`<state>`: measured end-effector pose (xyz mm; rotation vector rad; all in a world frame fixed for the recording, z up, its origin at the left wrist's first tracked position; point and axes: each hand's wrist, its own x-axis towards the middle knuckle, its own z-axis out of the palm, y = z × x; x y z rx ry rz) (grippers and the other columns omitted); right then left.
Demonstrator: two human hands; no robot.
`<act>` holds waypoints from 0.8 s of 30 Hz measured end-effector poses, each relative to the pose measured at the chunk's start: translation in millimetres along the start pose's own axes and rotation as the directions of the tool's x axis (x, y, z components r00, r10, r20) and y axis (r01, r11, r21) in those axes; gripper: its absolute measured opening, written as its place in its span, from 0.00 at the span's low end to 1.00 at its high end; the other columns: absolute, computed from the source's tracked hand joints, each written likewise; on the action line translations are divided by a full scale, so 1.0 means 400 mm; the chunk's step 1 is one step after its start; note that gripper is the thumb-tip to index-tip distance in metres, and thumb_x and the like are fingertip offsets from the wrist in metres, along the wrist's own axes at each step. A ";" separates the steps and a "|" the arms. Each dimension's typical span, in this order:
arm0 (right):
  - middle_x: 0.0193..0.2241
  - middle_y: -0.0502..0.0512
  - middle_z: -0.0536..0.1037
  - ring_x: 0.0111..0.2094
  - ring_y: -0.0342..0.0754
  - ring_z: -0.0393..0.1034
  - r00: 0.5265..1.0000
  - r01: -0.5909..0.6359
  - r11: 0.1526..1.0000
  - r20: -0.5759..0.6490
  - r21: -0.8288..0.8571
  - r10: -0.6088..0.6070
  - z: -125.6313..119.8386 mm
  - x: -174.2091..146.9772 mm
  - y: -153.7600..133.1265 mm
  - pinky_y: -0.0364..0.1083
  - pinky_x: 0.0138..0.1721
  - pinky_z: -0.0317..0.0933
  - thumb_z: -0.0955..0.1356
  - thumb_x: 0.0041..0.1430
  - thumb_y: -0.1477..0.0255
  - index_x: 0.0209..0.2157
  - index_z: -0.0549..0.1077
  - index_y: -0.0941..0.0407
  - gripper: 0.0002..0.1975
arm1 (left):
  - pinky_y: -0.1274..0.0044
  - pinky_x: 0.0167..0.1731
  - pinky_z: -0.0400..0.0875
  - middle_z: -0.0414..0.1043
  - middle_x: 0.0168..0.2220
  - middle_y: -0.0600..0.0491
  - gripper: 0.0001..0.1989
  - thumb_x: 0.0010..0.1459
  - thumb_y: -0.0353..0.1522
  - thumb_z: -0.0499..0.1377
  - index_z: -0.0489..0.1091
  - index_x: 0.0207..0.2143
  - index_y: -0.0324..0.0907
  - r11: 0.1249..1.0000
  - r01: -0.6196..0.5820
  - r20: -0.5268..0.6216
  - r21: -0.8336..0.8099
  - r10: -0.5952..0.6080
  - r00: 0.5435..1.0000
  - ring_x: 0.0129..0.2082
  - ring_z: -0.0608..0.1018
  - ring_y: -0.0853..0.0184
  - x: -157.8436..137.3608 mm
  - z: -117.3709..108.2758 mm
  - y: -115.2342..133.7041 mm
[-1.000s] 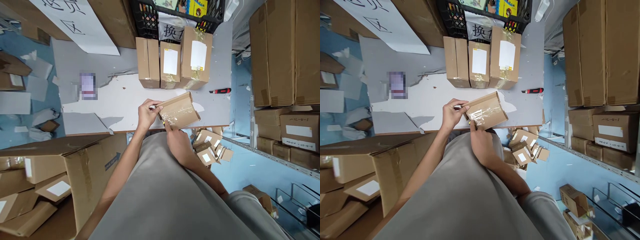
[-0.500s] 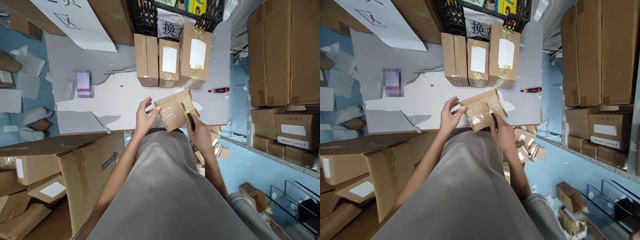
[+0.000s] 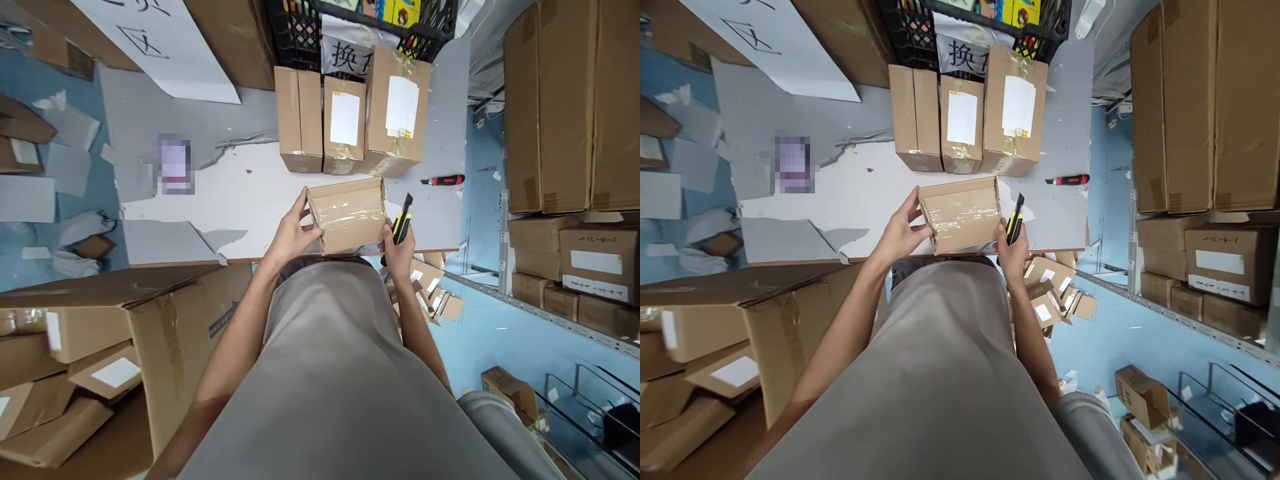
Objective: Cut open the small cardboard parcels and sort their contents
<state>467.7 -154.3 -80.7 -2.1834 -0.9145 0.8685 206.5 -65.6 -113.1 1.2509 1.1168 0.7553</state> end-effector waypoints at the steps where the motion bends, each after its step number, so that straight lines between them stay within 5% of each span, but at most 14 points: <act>1: 0.36 0.52 0.81 0.30 0.48 0.76 1.000 0.009 1.000 -0.005 -0.014 -0.009 0.006 -0.007 -0.001 0.46 0.36 0.73 0.64 0.77 0.52 0.53 0.70 0.55 0.20 | 0.62 0.54 0.88 0.57 0.82 0.37 0.56 0.55 0.37 0.75 0.57 0.83 0.50 1.000 -0.006 0.007 0.000 0.006 1.000 0.73 0.76 0.42 0.005 -0.007 0.004; 9: 0.45 0.63 0.83 0.47 0.56 0.81 0.999 0.027 0.969 -0.018 -0.245 -0.032 0.000 -0.033 -0.009 0.52 0.51 0.74 0.62 0.81 0.55 0.55 0.72 0.58 0.21 | 0.62 0.53 0.88 0.58 0.82 0.37 0.53 0.55 0.42 0.76 0.61 0.80 0.50 1.000 -0.004 0.027 0.013 0.004 1.000 0.73 0.75 0.41 0.020 -0.025 0.018; 14: 0.61 0.73 0.78 0.62 0.60 0.78 0.950 0.262 0.920 -0.091 -0.291 -0.299 -0.049 -0.075 -0.042 0.57 0.62 0.73 0.60 0.83 0.56 0.65 0.72 0.57 0.24 | 0.52 0.63 0.82 0.62 0.80 0.39 0.56 0.53 0.53 0.79 0.63 0.79 0.53 1.000 -0.013 0.066 0.017 0.012 0.998 0.74 0.74 0.39 0.023 -0.066 -0.001; 16: 0.58 0.69 0.82 0.50 0.57 0.84 0.955 0.293 0.934 0.011 -0.203 -0.297 -0.056 -0.111 -0.067 0.55 0.55 0.77 0.58 0.84 0.55 0.71 0.69 0.55 0.28 | 0.49 0.65 0.80 0.61 0.81 0.38 0.56 0.55 0.57 0.77 0.61 0.80 0.55 0.999 -0.003 0.062 0.038 0.001 0.998 0.74 0.74 0.38 0.031 -0.080 -0.001; 19: 0.47 0.59 0.88 0.34 0.52 0.84 0.914 0.267 0.960 0.339 -0.087 -0.223 -0.038 -0.165 -0.111 0.50 0.44 0.79 0.59 0.84 0.55 0.79 0.62 0.53 0.31 | 0.49 0.65 0.79 0.63 0.79 0.38 0.52 0.58 0.59 0.75 0.64 0.78 0.54 0.993 -0.013 0.019 0.116 0.010 1.000 0.73 0.75 0.40 0.060 -0.086 0.016; 24: 0.45 0.57 0.91 0.41 0.55 0.87 0.822 0.300 0.936 0.549 -0.185 -0.155 0.025 -0.207 -0.172 0.49 0.50 0.77 0.62 0.82 0.64 0.82 0.61 0.54 0.32 | 0.54 0.64 0.80 0.81 0.65 0.41 0.37 0.60 0.57 0.73 0.79 0.62 0.44 0.967 -0.055 0.040 0.248 0.046 0.998 0.64 0.82 0.48 0.112 -0.075 0.050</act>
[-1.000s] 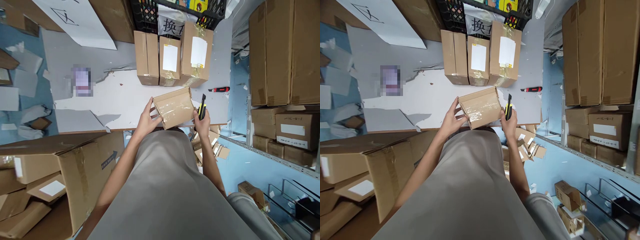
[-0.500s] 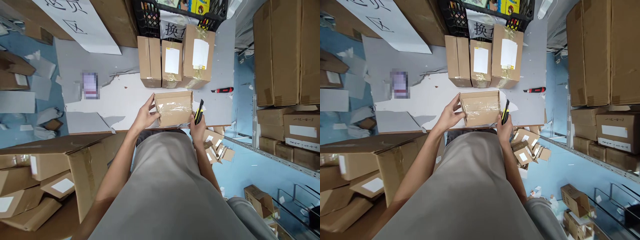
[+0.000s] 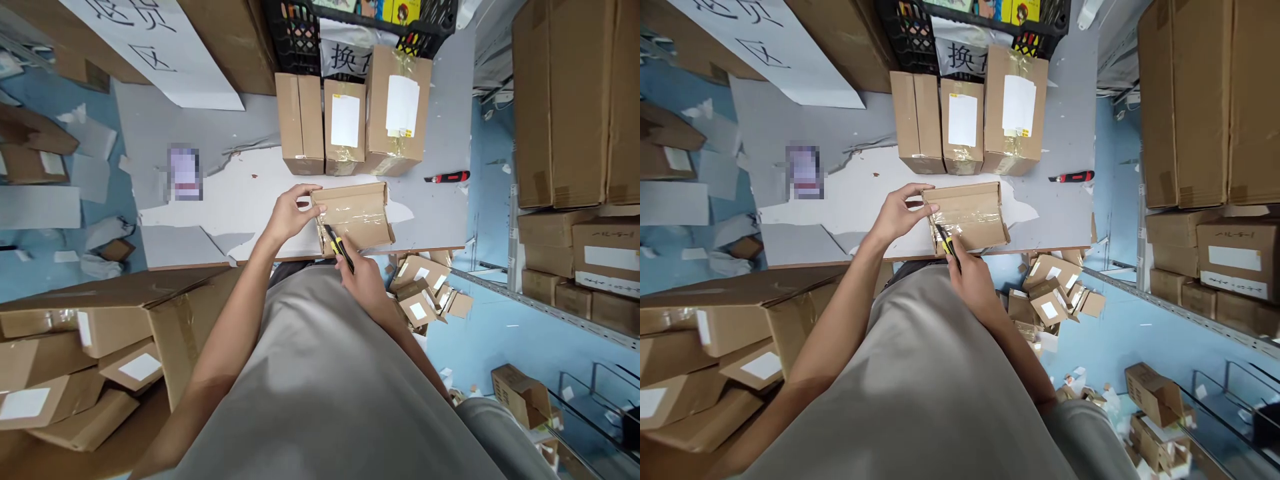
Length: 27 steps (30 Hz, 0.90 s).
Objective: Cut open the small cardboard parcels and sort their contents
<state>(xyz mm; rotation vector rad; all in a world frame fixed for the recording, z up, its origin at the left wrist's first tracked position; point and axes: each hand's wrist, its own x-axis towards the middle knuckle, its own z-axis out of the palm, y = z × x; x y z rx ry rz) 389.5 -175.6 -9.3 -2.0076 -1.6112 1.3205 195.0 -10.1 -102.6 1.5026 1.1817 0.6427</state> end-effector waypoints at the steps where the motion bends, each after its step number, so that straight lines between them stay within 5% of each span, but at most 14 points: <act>1: 0.45 0.58 0.91 0.43 0.56 0.87 1.000 -0.014 0.999 0.009 -0.036 0.014 0.007 0.004 -0.010 0.49 0.52 0.76 0.62 0.82 0.66 0.82 0.61 0.56 0.32 | 0.56 0.62 0.81 0.82 0.63 0.41 0.35 0.60 0.56 0.73 0.80 0.60 0.43 1.000 0.001 -0.002 0.011 -0.001 1.000 0.62 0.83 0.49 0.005 0.000 0.002; 12: 0.54 0.63 0.90 0.52 0.61 0.87 0.978 -0.188 0.944 0.038 -0.271 0.206 0.021 0.007 -0.120 0.52 0.57 0.74 0.62 0.82 0.71 0.82 0.60 0.59 0.32 | 0.69 0.44 0.81 0.83 0.56 0.48 0.22 0.58 0.37 0.72 0.81 0.56 0.46 0.999 0.017 -0.013 0.044 -0.016 1.000 0.42 0.83 0.62 0.010 0.006 -0.012; 23: 0.61 0.64 0.86 0.61 0.64 0.82 0.957 -0.220 0.888 0.087 -0.404 0.277 0.017 0.068 -0.223 0.54 0.60 0.73 0.63 0.80 0.73 0.74 0.72 0.55 0.25 | 0.68 0.45 0.80 0.81 0.51 0.51 0.17 0.59 0.32 0.71 0.81 0.52 0.46 0.996 -0.014 0.007 0.090 0.014 1.000 0.35 0.80 0.64 0.009 0.012 0.000; 27: 0.60 0.67 0.86 0.58 0.64 0.84 0.931 -0.301 0.803 0.025 -0.514 0.365 0.062 0.071 -0.253 0.55 0.59 0.74 0.61 0.82 0.72 0.80 0.63 0.53 0.30 | 0.68 0.46 0.79 0.82 0.52 0.50 0.19 0.60 0.31 0.70 0.81 0.54 0.46 0.995 -0.020 0.022 0.093 0.018 1.000 0.34 0.79 0.64 0.012 0.009 -0.007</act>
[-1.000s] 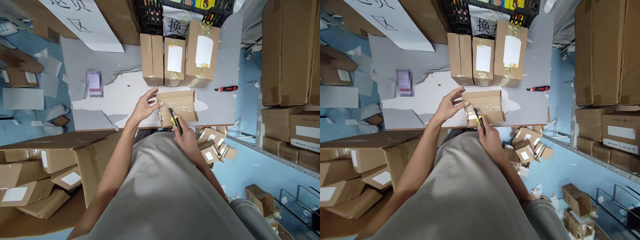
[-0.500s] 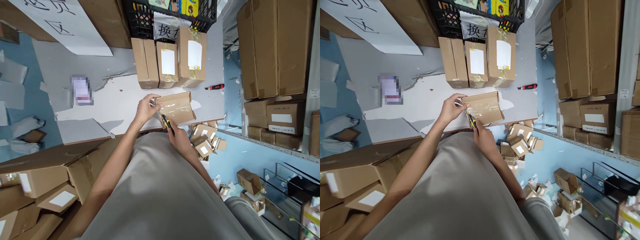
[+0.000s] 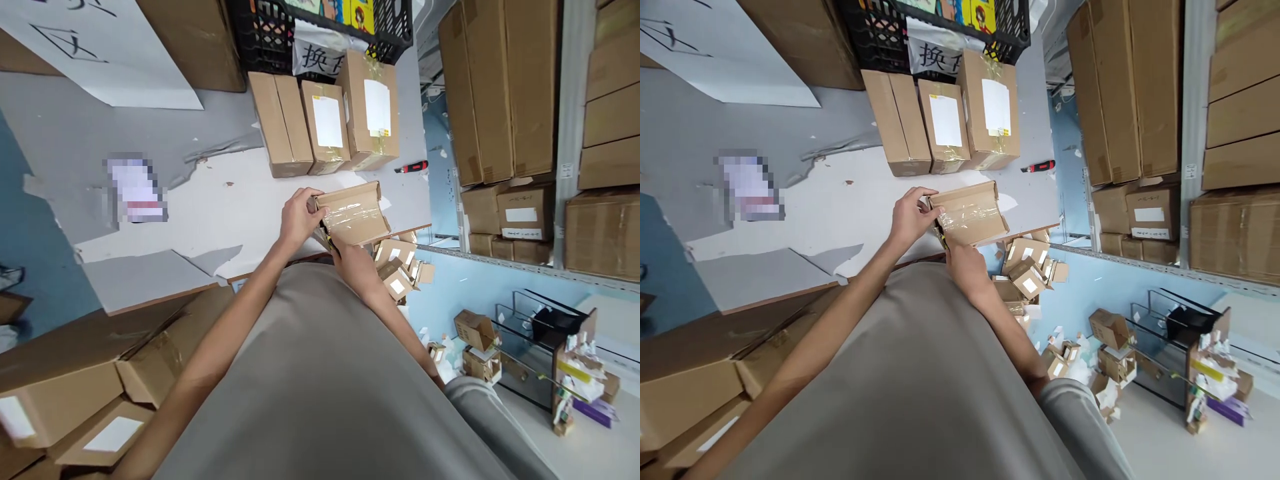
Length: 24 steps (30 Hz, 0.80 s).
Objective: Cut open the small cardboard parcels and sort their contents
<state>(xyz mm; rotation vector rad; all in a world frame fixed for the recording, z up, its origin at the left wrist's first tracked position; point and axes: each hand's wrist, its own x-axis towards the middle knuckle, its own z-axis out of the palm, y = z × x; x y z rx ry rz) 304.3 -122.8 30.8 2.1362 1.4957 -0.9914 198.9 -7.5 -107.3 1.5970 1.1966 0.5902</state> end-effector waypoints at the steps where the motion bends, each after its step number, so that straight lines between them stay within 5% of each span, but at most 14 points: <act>1: 0.59 0.67 0.86 0.57 0.63 0.84 1.000 -0.030 0.999 -0.005 -0.036 0.030 0.010 -0.009 -0.009 0.55 0.58 0.74 0.61 0.83 0.72 0.81 0.61 0.52 0.31 | 0.68 0.47 0.79 0.82 0.53 0.50 0.20 0.60 0.32 0.70 0.81 0.55 0.46 1.000 -0.007 0.015 -0.008 0.008 1.000 0.35 0.80 0.63 0.000 -0.001 -0.004; 6: 0.57 0.65 0.87 0.53 0.60 0.86 0.995 -0.077 0.994 -0.065 -0.077 0.072 0.051 -0.078 -0.020 0.53 0.56 0.75 0.60 0.83 0.71 0.83 0.59 0.47 0.32 | 0.67 0.52 0.79 0.83 0.57 0.47 0.23 0.63 0.36 0.70 0.81 0.60 0.45 0.999 -0.036 0.063 -0.038 0.038 0.997 0.43 0.83 0.59 -0.004 -0.011 -0.034; 10: 0.59 0.62 0.87 0.56 0.59 0.85 0.958 -0.017 0.988 -0.280 0.151 0.059 0.078 -0.116 0.036 0.51 0.58 0.74 0.61 0.83 0.66 0.79 0.66 0.49 0.28 | 0.65 0.56 0.78 0.83 0.59 0.44 0.23 0.69 0.40 0.67 0.80 0.63 0.44 0.998 -0.050 0.024 -0.030 0.050 0.998 0.45 0.83 0.57 -0.011 -0.029 -0.058; 13: 0.59 0.68 0.87 0.56 0.63 0.84 0.813 -0.087 0.937 -0.519 0.338 0.263 0.101 -0.089 0.120 0.54 0.57 0.74 0.62 0.82 0.62 0.71 0.75 0.56 0.26 | 0.64 0.56 0.78 0.84 0.59 0.43 0.22 0.73 0.43 0.62 0.81 0.62 0.44 0.996 -0.083 0.000 -0.024 0.083 0.997 0.47 0.84 0.57 -0.017 -0.041 -0.065; 16: 0.49 0.71 0.89 0.48 0.65 0.85 0.687 -0.194 0.857 -0.557 0.478 0.467 0.117 -0.021 0.203 0.55 0.52 0.74 0.64 0.78 0.54 0.58 0.80 0.60 0.26 | 0.66 0.55 0.79 0.84 0.60 0.43 0.23 0.75 0.45 0.60 0.81 0.62 0.44 0.995 -0.102 -0.015 -0.010 0.102 0.995 0.46 0.84 0.57 -0.025 -0.047 -0.061; 20: 0.34 0.62 0.86 0.34 0.56 0.82 0.719 -0.110 0.740 -0.460 0.664 0.520 0.124 0.059 0.241 0.49 0.40 0.73 0.64 0.77 0.51 0.45 0.77 0.56 0.23 | 0.68 0.55 0.79 0.83 0.61 0.44 0.24 0.78 0.48 0.56 0.80 0.62 0.44 0.995 -0.101 -0.033 0.009 0.101 0.994 0.46 0.85 0.58 -0.043 -0.063 -0.048; 24: 0.29 0.53 0.85 0.24 0.48 0.76 0.839 0.037 0.642 -0.373 0.766 0.397 0.118 0.087 0.205 0.44 0.31 0.69 0.62 0.79 0.53 0.40 0.73 0.52 0.20 | 0.67 0.58 0.78 0.83 0.60 0.44 0.24 0.79 0.48 0.54 0.79 0.62 0.45 0.998 -0.044 -0.153 0.051 0.051 0.987 0.53 0.84 0.56 -0.072 -0.117 -0.055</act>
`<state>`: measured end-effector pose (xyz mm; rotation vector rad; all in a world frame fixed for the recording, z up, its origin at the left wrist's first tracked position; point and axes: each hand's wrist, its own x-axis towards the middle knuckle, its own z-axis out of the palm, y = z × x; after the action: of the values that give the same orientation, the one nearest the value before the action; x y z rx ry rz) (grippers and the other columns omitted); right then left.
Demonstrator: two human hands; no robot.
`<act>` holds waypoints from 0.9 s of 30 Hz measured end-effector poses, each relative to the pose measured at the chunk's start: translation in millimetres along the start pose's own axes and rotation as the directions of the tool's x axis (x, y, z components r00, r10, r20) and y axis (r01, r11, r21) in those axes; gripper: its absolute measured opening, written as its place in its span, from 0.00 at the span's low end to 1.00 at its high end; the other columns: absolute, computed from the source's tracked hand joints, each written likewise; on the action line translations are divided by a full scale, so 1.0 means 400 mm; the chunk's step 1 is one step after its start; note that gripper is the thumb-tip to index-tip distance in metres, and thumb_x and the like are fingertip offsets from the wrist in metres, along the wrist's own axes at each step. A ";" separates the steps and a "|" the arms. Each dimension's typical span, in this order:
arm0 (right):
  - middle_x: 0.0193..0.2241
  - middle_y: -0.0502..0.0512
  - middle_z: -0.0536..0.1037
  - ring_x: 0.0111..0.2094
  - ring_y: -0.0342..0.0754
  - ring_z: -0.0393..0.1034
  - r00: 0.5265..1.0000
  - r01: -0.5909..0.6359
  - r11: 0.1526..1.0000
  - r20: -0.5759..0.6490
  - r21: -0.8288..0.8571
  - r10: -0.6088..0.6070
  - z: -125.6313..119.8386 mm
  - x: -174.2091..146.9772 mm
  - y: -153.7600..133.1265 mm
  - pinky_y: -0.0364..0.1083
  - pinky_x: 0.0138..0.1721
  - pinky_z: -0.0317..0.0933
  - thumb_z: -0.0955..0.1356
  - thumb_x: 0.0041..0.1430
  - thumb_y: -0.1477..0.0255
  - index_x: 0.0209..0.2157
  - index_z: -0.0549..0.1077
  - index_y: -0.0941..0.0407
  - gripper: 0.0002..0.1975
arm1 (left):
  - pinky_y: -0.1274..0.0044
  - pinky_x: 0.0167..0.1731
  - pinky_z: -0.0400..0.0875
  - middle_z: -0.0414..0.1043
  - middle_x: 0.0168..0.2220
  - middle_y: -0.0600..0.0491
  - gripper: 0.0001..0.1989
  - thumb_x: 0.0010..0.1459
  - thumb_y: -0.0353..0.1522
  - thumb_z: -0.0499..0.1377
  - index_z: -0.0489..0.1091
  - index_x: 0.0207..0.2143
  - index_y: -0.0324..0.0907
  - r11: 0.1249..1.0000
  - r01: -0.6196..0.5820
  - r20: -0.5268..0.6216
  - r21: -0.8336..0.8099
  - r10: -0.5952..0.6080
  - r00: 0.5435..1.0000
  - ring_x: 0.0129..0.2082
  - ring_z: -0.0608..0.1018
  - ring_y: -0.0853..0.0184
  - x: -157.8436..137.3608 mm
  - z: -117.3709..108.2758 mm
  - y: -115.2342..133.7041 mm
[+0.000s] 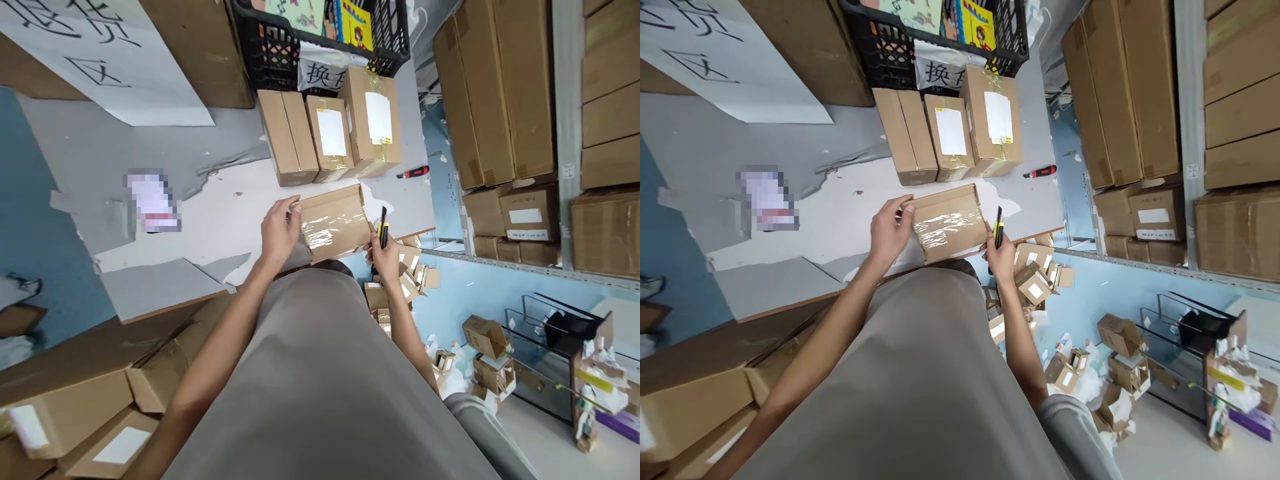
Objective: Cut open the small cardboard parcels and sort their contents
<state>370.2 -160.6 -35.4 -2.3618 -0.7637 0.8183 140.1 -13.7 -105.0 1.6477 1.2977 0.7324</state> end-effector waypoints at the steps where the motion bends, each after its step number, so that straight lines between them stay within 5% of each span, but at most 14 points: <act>1: 0.29 0.53 0.85 0.23 0.47 0.75 0.998 0.021 1.000 0.058 0.008 -0.021 0.008 -0.001 -0.010 0.43 0.31 0.69 0.62 0.79 0.53 0.39 0.72 0.52 0.20 | 0.65 0.59 0.77 0.83 0.59 0.44 0.24 0.79 0.48 0.54 0.79 0.62 0.45 1.000 0.024 -0.039 0.015 -0.023 0.999 0.54 0.83 0.55 -0.007 -0.019 -0.006; 5: 0.31 0.52 0.87 0.25 0.46 0.79 0.953 0.125 0.988 0.289 -0.090 -0.094 0.033 0.005 -0.048 0.42 0.36 0.70 0.63 0.81 0.55 0.40 0.73 0.53 0.19 | 0.55 0.68 0.72 0.82 0.58 0.42 0.21 0.78 0.47 0.57 0.80 0.60 0.46 0.991 0.107 -0.203 0.081 -0.088 0.975 0.58 0.80 0.50 -0.042 -0.079 -0.015; 8: 0.35 0.56 0.89 0.34 0.51 0.85 0.914 0.235 0.934 0.388 -0.269 -0.119 0.038 0.020 -0.064 0.44 0.44 0.71 0.64 0.82 0.60 0.43 0.77 0.53 0.16 | 0.49 0.76 0.63 0.79 0.65 0.43 0.19 0.76 0.45 0.60 0.80 0.61 0.49 0.981 0.073 -0.286 0.179 -0.019 0.958 0.72 0.72 0.45 -0.065 -0.073 0.023; 11: 0.43 0.63 0.90 0.46 0.57 0.86 0.893 0.317 0.872 0.428 -0.373 -0.141 0.031 0.033 -0.069 0.47 0.50 0.71 0.64 0.82 0.61 0.50 0.80 0.55 0.16 | 0.44 0.80 0.55 0.75 0.72 0.49 0.16 0.76 0.43 0.61 0.80 0.60 0.53 0.971 -0.057 -0.118 0.233 0.086 0.989 0.81 0.62 0.45 -0.072 -0.020 0.080; 15: 0.60 0.67 0.86 0.61 0.59 0.82 0.859 0.415 0.859 0.441 -0.300 -0.261 0.007 0.033 -0.071 0.52 0.60 0.72 0.61 0.82 0.66 0.65 0.75 0.57 0.21 | 0.39 0.82 0.47 0.73 0.74 0.51 0.16 0.78 0.44 0.57 0.81 0.58 0.54 0.965 -0.174 0.151 0.198 0.146 0.978 0.84 0.58 0.45 -0.071 0.056 0.117; 19: 0.69 0.64 0.80 0.68 0.58 0.78 0.837 0.464 0.845 0.445 -0.266 -0.319 -0.007 0.021 -0.084 0.55 0.67 0.71 0.59 0.81 0.69 0.76 0.67 0.55 0.27 | 0.37 0.82 0.44 0.70 0.77 0.50 0.18 0.79 0.45 0.55 0.81 0.59 0.54 0.965 -0.154 0.168 0.211 0.119 0.979 0.86 0.53 0.45 -0.079 0.080 0.110; 27: 0.67 0.68 0.81 0.64 0.60 0.82 0.834 0.455 0.826 0.484 -0.333 -0.265 -0.008 0.010 -0.108 0.54 0.64 0.74 0.59 0.82 0.70 0.78 0.64 0.60 0.29 | 0.37 0.82 0.44 0.68 0.78 0.50 0.18 0.80 0.42 0.54 0.80 0.61 0.54 0.956 -0.162 0.159 0.244 0.126 0.979 0.86 0.51 0.46 -0.090 0.082 0.118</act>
<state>360.6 -128.3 -7.6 -2.2933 -1.6917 1.0811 178.9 -60.1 -74.1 1.9829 1.2184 0.5367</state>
